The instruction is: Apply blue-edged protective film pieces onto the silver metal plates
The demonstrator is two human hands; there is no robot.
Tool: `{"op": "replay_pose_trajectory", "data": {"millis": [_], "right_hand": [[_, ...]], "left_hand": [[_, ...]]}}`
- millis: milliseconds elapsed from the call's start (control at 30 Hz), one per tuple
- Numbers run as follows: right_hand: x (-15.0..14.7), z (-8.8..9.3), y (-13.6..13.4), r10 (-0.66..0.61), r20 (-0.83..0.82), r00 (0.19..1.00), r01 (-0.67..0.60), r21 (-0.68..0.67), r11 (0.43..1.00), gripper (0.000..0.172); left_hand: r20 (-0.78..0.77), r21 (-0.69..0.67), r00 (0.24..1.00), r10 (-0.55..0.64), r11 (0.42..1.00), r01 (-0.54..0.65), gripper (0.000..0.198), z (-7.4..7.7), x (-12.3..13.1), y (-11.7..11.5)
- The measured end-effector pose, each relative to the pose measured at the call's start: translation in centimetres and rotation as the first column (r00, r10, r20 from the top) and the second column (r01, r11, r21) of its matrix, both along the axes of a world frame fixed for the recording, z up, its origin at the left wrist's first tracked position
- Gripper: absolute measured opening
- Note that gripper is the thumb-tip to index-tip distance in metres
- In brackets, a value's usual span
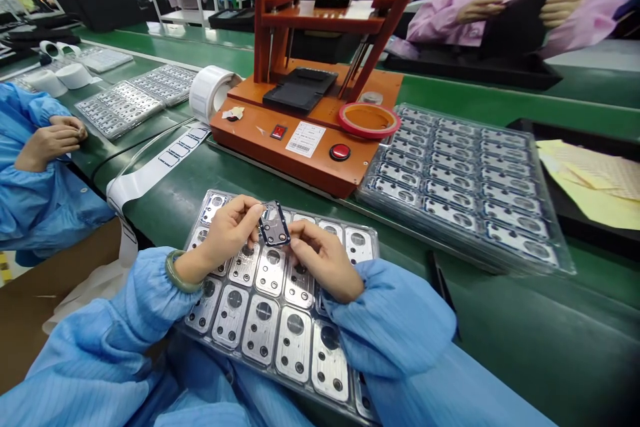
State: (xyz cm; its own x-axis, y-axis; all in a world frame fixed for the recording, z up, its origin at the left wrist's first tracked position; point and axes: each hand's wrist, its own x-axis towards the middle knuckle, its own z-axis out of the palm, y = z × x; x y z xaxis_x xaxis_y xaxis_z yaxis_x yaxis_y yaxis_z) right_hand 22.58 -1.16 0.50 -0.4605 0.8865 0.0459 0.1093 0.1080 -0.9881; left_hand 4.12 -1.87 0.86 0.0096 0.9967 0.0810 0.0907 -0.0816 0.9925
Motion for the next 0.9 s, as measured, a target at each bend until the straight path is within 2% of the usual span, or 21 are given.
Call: {"op": "replay_pose_trajectory", "data": {"millis": [100,200,300,400,467,533,600,667,833,900], "right_hand": [[-0.3,-0.5,0.0,-0.033,-0.066,0.997,0.034,0.019,0.999,0.028],[-0.5,-1.3,0.2,-0.086,-0.038,0.996,0.088,0.061,0.994,0.031],[-0.5,-1.8,0.6,-0.227,0.019,0.974,0.226,0.026,0.974,0.038],[-0.5,-1.7,1.0,-0.299,0.119,0.947,0.308,-0.059,0.95,0.039],[-0.6,-1.4,1.1,-0.276,0.189,0.942,0.287,-0.038,0.957,0.034],[-0.7,-1.1,1.0,-0.267,0.249,0.931,0.253,0.086,0.964,0.026],[-0.8,-1.0,0.8,-0.287,0.297,0.911,0.218,0.245,0.945,0.021],[-0.8,-1.0,0.7,-0.308,0.324,0.895,0.193,0.341,0.92,0.023],[-0.6,-1.1,0.9,-0.315,0.35,0.882,0.185,0.359,0.915,0.024],[-0.5,-1.1,1.0,-0.314,0.348,0.883,0.186,0.355,0.916,0.025]], "left_hand": [[-0.128,0.103,0.992,0.007,0.995,0.007,0.023,-0.3,0.1,0.1],[-0.244,0.165,0.97,-0.01,0.985,0.051,0.022,-0.5,0.2,0.2],[-0.21,0.089,0.977,0.034,0.996,-0.015,0.031,-0.7,0.2,0.3],[-0.144,0.039,0.984,0.101,0.995,-0.096,0.027,-0.7,0.2,0.4],[-0.117,0.026,0.986,0.117,0.993,-0.115,0.023,-0.5,0.2,0.4],[-0.103,0.017,0.988,0.116,0.993,-0.115,0.021,-0.4,0.2,0.4],[-0.093,0.023,0.99,0.11,0.994,-0.108,0.02,-0.3,0.2,0.3],[-0.07,0.037,0.992,0.109,0.994,-0.106,0.02,-0.3,0.2,0.3],[0.008,0.078,0.992,0.124,0.989,-0.124,0.018,-0.3,0.3,0.3],[-0.007,0.127,0.985,0.172,0.977,-0.17,0.018,-0.3,0.2,0.3]]}}
